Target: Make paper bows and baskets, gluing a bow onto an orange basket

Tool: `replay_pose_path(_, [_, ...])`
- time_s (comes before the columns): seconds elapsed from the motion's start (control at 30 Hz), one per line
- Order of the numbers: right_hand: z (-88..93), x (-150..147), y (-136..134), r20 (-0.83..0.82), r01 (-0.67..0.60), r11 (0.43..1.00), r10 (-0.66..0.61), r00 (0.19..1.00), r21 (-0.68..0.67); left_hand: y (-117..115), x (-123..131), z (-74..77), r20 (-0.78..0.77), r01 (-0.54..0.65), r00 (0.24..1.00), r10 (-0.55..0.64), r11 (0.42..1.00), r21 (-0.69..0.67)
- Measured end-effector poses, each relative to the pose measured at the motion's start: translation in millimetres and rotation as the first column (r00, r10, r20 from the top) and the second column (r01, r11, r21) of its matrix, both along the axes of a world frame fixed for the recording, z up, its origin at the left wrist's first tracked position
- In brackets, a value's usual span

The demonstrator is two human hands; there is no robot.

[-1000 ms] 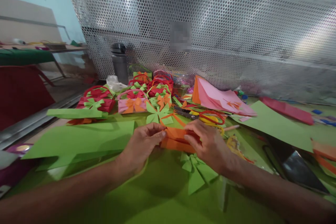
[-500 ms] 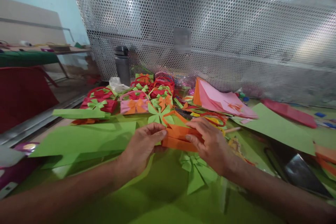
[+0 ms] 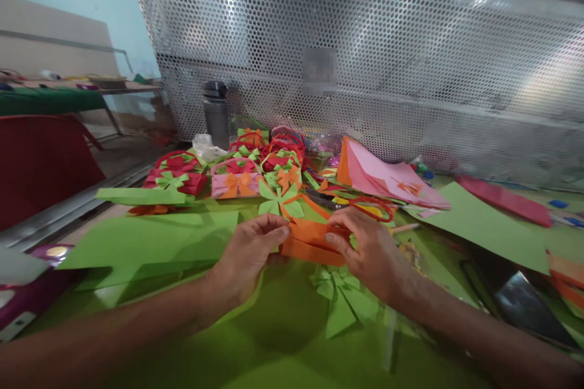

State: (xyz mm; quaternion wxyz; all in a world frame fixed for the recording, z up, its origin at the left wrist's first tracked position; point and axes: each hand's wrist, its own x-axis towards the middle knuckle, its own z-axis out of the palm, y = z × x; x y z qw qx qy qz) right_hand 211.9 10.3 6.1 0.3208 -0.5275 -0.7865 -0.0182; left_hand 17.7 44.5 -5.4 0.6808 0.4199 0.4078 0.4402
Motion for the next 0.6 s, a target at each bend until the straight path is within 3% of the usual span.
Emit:
replay_pose_path(0.3, [0.7,-5.0,-6.9,0.140,0.049,0.998,-0.044,0.989,-0.033,-1.7,0.1,-4.6,0.025,0.031,0.999,-0.031,1.000,0.003])
replay_pose_path(0.6, [-3.3,-3.2,-6.5,0.322,-0.060,0.989,0.014,0.947,0.135,-3.5,0.8,-3.5,0.059,0.015,0.998,-0.012,0.999,-0.042])
